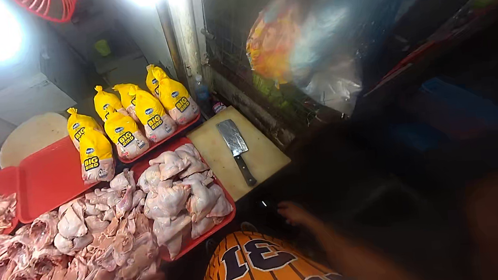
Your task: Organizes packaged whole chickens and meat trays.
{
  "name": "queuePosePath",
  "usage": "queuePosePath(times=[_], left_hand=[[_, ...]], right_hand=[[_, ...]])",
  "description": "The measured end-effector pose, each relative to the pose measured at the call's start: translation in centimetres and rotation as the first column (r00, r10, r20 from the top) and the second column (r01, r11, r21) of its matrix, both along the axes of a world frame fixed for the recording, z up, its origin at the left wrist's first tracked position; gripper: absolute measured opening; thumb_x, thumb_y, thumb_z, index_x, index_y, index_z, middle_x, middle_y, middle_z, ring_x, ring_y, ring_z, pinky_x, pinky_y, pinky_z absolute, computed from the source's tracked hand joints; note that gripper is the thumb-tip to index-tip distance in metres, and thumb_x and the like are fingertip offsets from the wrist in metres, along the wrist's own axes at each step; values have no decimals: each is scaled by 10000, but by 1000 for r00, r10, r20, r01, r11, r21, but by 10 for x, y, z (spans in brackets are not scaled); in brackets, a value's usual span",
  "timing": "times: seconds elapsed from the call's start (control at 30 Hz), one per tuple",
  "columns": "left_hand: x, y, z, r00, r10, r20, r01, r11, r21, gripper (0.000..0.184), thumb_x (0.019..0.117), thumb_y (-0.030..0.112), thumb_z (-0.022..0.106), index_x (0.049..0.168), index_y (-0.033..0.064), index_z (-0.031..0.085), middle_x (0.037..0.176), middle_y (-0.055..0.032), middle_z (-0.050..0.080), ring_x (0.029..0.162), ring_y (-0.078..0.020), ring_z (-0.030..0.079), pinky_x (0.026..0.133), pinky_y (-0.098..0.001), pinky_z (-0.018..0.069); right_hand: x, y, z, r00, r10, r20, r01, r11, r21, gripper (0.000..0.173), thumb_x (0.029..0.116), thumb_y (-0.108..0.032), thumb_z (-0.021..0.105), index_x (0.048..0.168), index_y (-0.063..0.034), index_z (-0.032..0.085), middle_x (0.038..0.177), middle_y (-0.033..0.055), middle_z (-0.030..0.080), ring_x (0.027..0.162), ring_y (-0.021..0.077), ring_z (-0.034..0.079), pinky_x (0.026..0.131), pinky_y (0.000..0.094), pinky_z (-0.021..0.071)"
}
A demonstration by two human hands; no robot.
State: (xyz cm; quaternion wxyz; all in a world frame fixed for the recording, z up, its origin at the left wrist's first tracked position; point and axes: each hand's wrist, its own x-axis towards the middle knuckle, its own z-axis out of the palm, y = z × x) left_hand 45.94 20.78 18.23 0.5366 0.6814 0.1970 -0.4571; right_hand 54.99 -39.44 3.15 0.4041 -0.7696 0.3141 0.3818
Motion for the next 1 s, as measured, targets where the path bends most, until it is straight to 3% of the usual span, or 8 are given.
queuePosePath(times=[0.07, 0.13, 0.23, 0.33, 0.47, 0.6, 0.87, 1.0], left_hand=[[50, 7, 47, 963, 97, 251, -58, 986, -159, 569, 954, 358, 656, 1453, 109, 543, 1362, -153, 650, 1146, -336, 681, 911, -513, 597], [98, -6, 77, 848, 241, 472, -104, 949, -299, 772, 866, 472, 742, 1477, 69, 500, 1344, -200, 639, 1148, -374, 670, 931, -535, 590], [148, -33, 77, 758, 368, 538, -160, 905, -394, 753, 913, 423, 674, 1533, 77, 421, 1352, -226, 626, 1119, -372, 682, 905, -510, 596], [159, -60, 57, 781, 353, 515, -229, 930, -289, 649, 960, 273, 548, 1551, 65, 380, 1367, -217, 628, 1076, -367, 707, 862, -495, 616], [147, -67, 50, 710, 543, 448, -398, 835, -381, 584, 1019, 253, 469, 1568, 94, 351, 1384, -229, 609, 1048, -392, 711, 825, -518, 623], [163, -69, 75, 538, 664, 520, -518, 747, -417, 543, 1025, 282, 428, 1545, 133, 378, 1356, -180, 634, 1048, -341, 715, 829, -494, 622], [284, -80, 90, 555, 616, 559, -544, 777, -317, 491, 1062, 183, 412, 1540, 82, 370, 1344, -187, 616, 1073, -310, 698, 880, -468, 600], [359, -92, 99, 604, 534, 591, -438, 842, -314, 480, 1077, 172, 435, 1541, 68, 366, 1397, -199, 585, 1126, -295, 684, 925, -444, 588]], right_hand=[[-19, -3, -14, 998, 1, -59, -2, 1000, -13, 502, 1044, -337, 604, 1472, -89, 520, 1276, 233, 647, 1009, 376, 694, 865, 546, 580], [-38, -5, -28, 995, -1, -103, -2, 1000, -30, 483, 1044, -323, 607, 1448, -68, 534, 1253, 240, 651, 977, 373, 692, 834, 534, 581], [-59, -8, -29, 988, -60, -146, 56, 998, -29, 455, 1055, -308, 590, 1440, -73, 540, 1234, 230, 654, 953, 354, 690, 816, 515, 580], [-59, -16, -24, 987, 12, -160, -17, 999, -30, 435, 1054, -330, 588, 1386, -50, 584, 1209, 225, 665, 956, 341, 691, 827, 512, 578], [-7, -12, 72, 913, 406, -18, -407, 912, -59, 479, 1032, -427, 594, 1206, 5, 706, 1173, 257, 691, 1107, 407, 664, 990, 639, 499], [62, -2, 183, 880, 220, 421, -280, 956, 85, 379, 1040, -368, 591, 1051, -5, 699, 995, 148, 735, 910, 275, 718, 876, 511, 586], [189, 62, 236, 706, 252, 662, -343, 939, 8, 286, 1031, -292, 628, 1178, -54, 692, 1081, 104, 719, 932, 177, 709, 889, 394, 586], [228, 96, 255, 631, 183, 754, -331, 942, 49, 224, 1033, -222, 641, 1167, -49, 691, 1000, 116, 727, 855, 211, 721, 835, 437, 611]])
